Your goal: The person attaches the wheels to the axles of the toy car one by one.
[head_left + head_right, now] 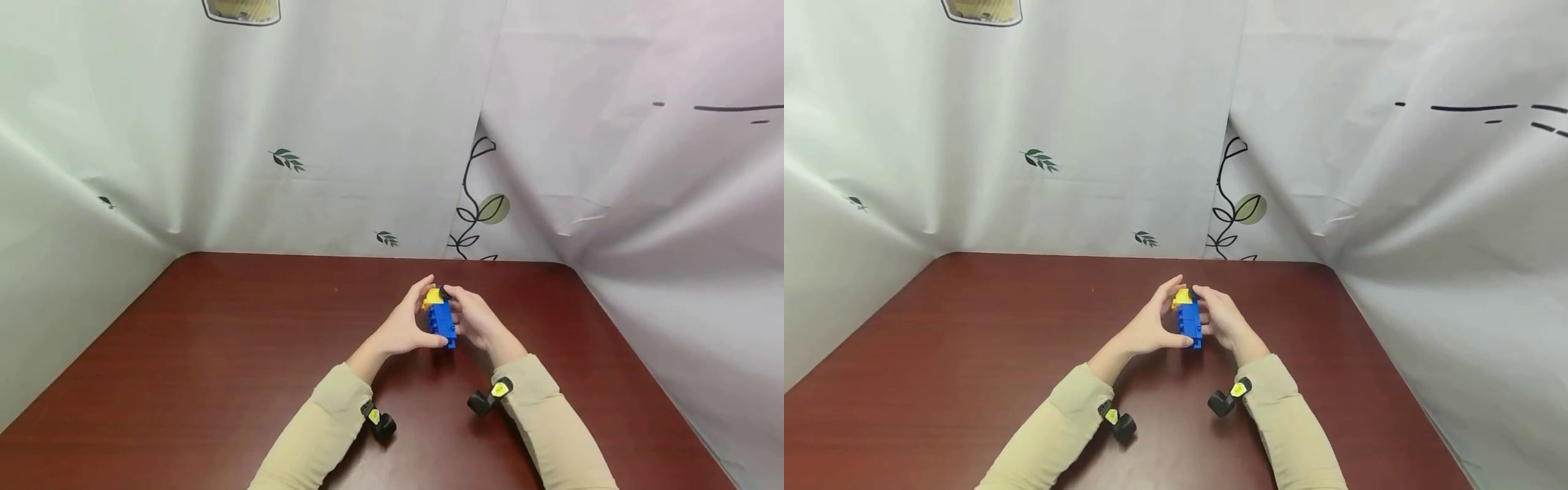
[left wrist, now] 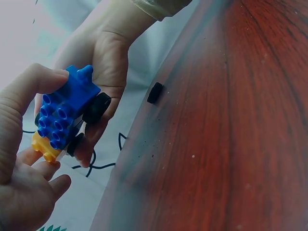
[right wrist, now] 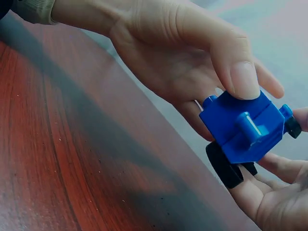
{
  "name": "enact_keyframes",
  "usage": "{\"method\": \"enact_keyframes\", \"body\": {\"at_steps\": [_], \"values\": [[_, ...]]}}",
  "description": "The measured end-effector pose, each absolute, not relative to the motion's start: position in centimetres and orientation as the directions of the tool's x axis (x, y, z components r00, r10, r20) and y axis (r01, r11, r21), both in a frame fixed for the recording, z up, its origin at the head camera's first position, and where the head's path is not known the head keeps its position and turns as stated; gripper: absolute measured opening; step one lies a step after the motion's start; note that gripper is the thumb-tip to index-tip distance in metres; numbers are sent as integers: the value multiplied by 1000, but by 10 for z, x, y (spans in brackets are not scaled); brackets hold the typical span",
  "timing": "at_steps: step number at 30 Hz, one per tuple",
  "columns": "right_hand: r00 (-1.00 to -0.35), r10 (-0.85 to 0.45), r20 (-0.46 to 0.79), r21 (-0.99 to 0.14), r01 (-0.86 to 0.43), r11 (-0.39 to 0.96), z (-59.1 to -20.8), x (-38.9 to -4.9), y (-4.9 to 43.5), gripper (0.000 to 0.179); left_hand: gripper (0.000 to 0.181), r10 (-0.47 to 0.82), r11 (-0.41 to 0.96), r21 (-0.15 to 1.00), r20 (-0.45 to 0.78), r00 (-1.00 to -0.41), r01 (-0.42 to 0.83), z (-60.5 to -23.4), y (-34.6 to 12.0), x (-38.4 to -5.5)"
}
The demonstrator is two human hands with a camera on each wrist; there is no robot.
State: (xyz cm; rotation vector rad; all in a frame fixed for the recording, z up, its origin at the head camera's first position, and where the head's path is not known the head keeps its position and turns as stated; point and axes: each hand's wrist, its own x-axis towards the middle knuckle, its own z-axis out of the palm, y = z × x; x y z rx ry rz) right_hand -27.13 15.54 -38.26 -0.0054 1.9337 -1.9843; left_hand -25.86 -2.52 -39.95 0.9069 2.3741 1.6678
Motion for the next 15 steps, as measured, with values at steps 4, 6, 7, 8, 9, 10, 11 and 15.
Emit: {"method": "enact_keyframes", "body": {"at_steps": [4, 6, 7, 8, 9, 10, 11, 15], "values": [[-935, -272, -227, -969, 244, -31, -386, -270, 156, 61, 103, 513, 200, 882, 278, -813, 428, -401, -22, -259], [-933, -282, -222, -969, 243, -41, -386, -269, 155, 62, 103, 504, 202, 886, 272, -820, 418, -401, -22, -258], [-933, -281, -223, -968, 246, -49, -387, -269, 155, 61, 103, 503, 206, 888, 264, -823, 411, -402, -22, -257], [-935, -274, -227, -966, 252, -62, -387, -268, 155, 60, 103, 506, 208, 890, 258, -823, 406, -402, -22, -257], [-937, -263, -229, -964, 256, -73, -388, -267, 154, 58, 104, 510, 210, 891, 252, -822, 403, -403, -22, -257], [-941, -249, -231, -962, 259, -86, -388, -267, 154, 57, 104, 515, 210, 891, 248, -821, 402, -403, -22, -256], [-945, -234, -229, -961, 258, -103, -388, -266, 153, 56, 104, 516, 214, 891, 244, -821, 400, -403, -22, -256], [-963, -189, -191, -961, 223, -165, -388, -266, 151, 54, 101, 500, 226, 890, 242, -831, 395, -402, -22, -257]]}}
